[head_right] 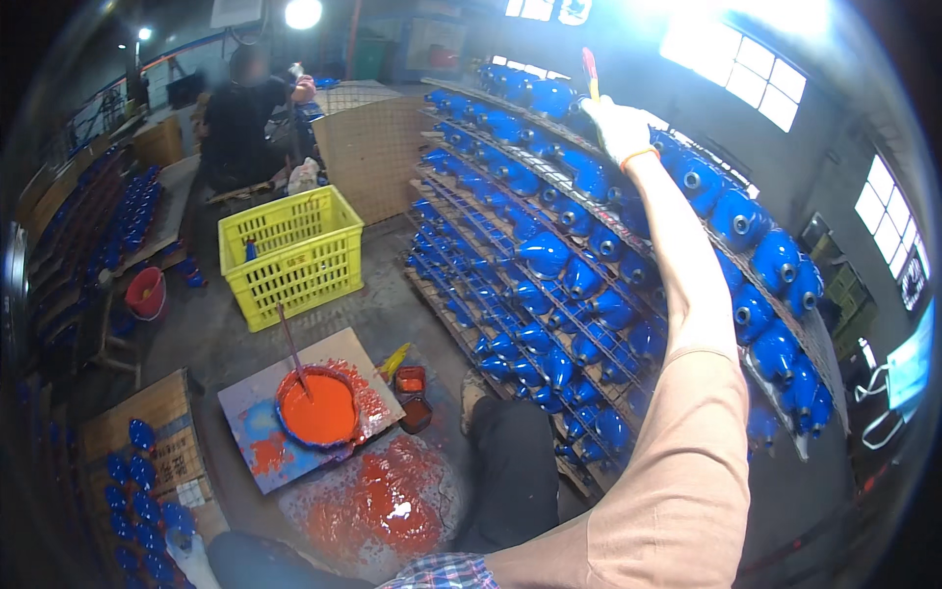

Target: Painting blue objects with orange paint using a brush.

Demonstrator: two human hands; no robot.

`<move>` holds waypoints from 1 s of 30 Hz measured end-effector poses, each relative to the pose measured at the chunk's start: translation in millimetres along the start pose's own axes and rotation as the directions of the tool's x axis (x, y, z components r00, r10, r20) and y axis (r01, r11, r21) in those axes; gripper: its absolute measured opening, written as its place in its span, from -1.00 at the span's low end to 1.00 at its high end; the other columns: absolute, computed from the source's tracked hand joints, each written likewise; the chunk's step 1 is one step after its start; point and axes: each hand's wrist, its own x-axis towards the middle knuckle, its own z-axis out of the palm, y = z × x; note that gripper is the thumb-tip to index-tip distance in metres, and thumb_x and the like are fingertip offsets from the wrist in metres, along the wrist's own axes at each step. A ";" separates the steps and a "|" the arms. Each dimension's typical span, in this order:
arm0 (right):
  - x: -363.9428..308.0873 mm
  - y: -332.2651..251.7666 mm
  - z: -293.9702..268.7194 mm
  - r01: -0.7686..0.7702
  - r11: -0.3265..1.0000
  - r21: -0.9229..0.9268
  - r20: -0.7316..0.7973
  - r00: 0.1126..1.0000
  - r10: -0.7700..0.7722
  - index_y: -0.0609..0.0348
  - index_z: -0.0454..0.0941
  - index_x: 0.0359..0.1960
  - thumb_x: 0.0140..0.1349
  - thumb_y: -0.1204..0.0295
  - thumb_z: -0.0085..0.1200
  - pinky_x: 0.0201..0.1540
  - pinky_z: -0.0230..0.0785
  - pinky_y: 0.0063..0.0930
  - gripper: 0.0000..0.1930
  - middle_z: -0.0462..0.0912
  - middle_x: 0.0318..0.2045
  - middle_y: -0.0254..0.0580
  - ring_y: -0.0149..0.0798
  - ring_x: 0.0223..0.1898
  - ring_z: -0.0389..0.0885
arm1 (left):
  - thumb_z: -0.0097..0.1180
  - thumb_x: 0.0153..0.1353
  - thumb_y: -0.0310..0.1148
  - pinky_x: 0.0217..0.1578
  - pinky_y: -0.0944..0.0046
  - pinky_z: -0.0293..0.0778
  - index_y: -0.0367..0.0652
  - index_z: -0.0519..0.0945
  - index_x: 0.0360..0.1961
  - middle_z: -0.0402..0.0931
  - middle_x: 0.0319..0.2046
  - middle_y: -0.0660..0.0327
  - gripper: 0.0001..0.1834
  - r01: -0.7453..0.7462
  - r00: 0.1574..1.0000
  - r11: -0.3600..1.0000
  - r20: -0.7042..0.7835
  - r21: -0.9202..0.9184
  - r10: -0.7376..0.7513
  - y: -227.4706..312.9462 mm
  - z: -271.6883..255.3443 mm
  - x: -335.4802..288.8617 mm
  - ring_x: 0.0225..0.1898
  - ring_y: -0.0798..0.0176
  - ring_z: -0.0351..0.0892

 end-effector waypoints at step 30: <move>-283.9 -391.9 -157.1 -0.602 -0.791 0.109 0.741 0.579 -0.339 0.13 0.41 0.30 0.47 -0.21 -0.30 -0.54 0.13 -0.74 -0.30 0.52 -0.39 -0.49 -0.65 -0.51 0.30 | 0.44 -0.05 -0.01 0.21 0.03 0.47 -0.30 0.22 0.38 0.45 0.19 -0.02 0.05 0.694 0.339 0.437 0.795 -0.572 0.503 296.1 -29.3 -102.5 0.17 0.02 0.53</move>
